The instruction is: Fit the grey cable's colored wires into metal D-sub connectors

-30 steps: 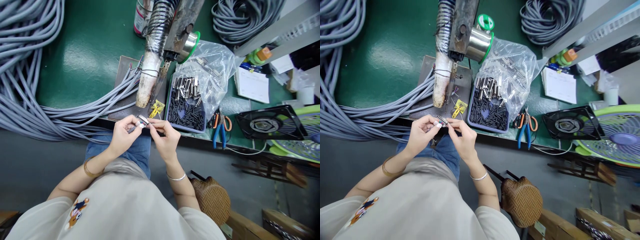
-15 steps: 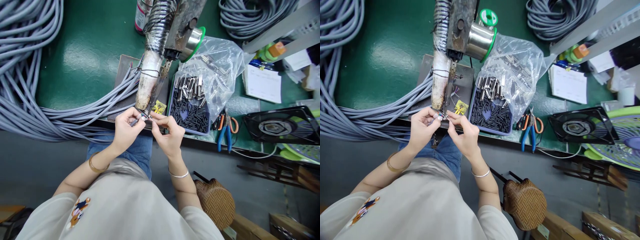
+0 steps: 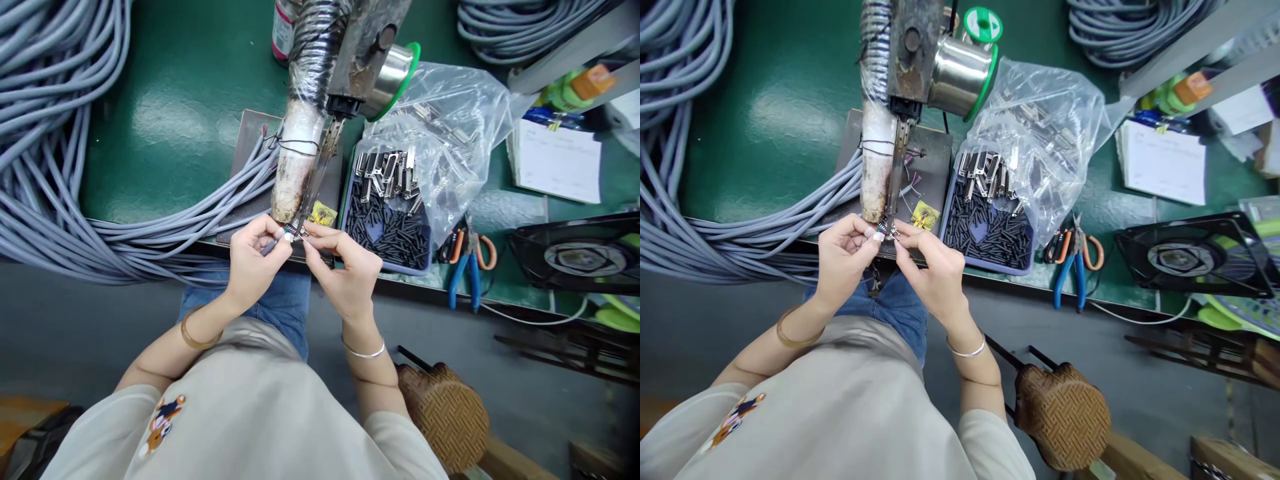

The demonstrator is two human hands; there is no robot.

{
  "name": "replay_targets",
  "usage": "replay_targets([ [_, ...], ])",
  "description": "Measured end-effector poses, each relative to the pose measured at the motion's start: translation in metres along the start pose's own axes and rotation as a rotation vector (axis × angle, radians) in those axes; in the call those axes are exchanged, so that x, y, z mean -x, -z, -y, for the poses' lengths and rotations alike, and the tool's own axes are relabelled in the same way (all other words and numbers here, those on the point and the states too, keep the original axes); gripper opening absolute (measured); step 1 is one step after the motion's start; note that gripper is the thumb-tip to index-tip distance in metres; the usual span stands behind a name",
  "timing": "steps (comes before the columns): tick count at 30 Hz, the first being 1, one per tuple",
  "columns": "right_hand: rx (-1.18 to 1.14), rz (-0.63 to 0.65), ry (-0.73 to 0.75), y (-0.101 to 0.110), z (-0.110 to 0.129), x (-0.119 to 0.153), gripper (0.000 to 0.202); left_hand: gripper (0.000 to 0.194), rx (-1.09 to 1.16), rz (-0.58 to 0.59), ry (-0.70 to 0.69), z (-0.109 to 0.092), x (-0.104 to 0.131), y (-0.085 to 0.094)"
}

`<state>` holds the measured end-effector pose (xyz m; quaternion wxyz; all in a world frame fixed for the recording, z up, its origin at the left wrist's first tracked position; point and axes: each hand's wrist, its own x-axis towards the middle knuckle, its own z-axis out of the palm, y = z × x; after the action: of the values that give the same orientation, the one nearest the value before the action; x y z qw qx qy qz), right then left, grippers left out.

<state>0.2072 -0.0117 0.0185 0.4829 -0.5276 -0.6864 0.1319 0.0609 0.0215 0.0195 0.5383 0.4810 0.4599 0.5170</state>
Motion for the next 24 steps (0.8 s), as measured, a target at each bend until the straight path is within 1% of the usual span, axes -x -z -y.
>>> replay_targets([
  [6,-0.003,0.034,-0.01,0.0002,-0.0023,0.0025,0.012,0.015,0.028,0.023,0.042,0.0024,-0.0001,0.0011],
  [11,0.011,0.024,-0.03,-0.0012,-0.0021,0.0002,0.009,0.016,0.015,0.014,0.038,0.0016,-0.0004,0.0002],
  [16,0.044,0.01,0.017,-0.0004,0.0018,-0.0043,0.01,0.017,0.0,0.006,0.033,-0.0026,-0.0003,0.0001],
  [24,0.078,0.041,0.018,0.0,0.0005,-0.0003,0.013,0.015,-0.005,-0.002,0.056,0.005,0.0025,0.0005],
])
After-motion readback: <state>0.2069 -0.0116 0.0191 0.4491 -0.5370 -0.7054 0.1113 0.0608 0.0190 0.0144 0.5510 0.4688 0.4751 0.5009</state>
